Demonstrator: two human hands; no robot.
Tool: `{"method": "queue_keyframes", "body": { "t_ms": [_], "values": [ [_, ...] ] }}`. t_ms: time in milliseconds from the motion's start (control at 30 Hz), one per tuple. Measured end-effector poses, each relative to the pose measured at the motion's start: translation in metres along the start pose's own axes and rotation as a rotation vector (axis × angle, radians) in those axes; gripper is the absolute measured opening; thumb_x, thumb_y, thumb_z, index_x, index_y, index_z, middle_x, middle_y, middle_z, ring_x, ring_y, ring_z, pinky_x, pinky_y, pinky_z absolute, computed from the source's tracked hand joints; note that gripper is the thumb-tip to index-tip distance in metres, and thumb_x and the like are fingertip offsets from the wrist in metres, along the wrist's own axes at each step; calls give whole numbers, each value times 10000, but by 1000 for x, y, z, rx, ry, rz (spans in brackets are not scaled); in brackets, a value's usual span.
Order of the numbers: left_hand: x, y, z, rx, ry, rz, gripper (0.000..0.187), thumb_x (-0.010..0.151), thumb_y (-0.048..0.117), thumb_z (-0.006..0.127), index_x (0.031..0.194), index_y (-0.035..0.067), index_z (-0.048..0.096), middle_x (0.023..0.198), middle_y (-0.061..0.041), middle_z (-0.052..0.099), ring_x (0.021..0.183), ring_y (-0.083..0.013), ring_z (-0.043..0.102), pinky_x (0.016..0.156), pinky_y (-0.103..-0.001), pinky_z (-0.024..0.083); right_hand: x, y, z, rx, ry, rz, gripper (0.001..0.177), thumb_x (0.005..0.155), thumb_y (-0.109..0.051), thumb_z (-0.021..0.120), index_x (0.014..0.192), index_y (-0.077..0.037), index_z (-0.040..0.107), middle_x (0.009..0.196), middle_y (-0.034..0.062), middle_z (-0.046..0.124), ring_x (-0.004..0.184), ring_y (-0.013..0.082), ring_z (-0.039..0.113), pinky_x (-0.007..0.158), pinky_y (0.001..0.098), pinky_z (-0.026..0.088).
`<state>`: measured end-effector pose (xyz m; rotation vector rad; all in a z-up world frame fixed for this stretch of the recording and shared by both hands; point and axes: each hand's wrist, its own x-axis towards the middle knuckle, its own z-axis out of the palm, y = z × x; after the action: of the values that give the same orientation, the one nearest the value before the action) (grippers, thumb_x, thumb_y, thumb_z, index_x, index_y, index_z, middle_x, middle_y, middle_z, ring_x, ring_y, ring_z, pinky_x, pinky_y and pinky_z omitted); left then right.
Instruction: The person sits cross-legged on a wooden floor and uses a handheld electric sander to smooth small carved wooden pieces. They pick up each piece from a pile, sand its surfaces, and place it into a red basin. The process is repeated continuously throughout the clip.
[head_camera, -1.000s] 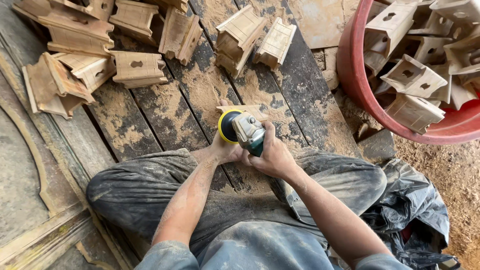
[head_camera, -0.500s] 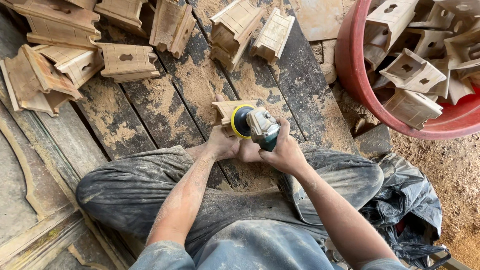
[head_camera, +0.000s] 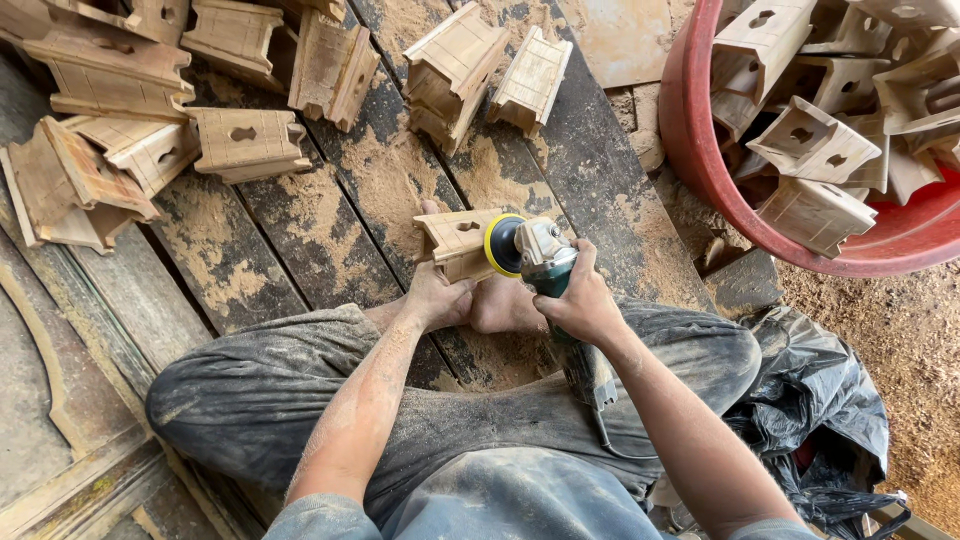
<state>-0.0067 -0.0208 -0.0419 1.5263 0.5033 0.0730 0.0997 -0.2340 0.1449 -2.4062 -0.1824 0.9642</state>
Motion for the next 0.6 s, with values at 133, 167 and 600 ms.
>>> {"method": "queue_keyframes", "body": {
  "t_ms": [133,167,600],
  "values": [
    [-1,1,-3,-2,-1,-33,383,702,75,878,1070,32,783,964,-167,780,951,-250,733,853,-419,571,7,9,-2,6,1,40,879,732,-288,769,1409,-144,228,1089,332,653,1096,516,654,920,596,500],
    [-1,1,-3,-7,2,-31,405,690,86,885,1075,25,775,968,-170,778,954,-248,731,865,-419,568,8,12,-3,-12,5,49,893,728,-301,781,1413,-148,229,1099,328,656,1096,510,656,932,594,507],
    [-25,69,-17,-124,6,-218,551,771,220,808,1274,22,699,1202,-189,733,1145,-325,687,985,-471,551,-14,27,-43,182,142,233,988,740,-370,822,1472,-76,227,1235,391,597,1222,523,583,1030,615,443]
  ]
}}
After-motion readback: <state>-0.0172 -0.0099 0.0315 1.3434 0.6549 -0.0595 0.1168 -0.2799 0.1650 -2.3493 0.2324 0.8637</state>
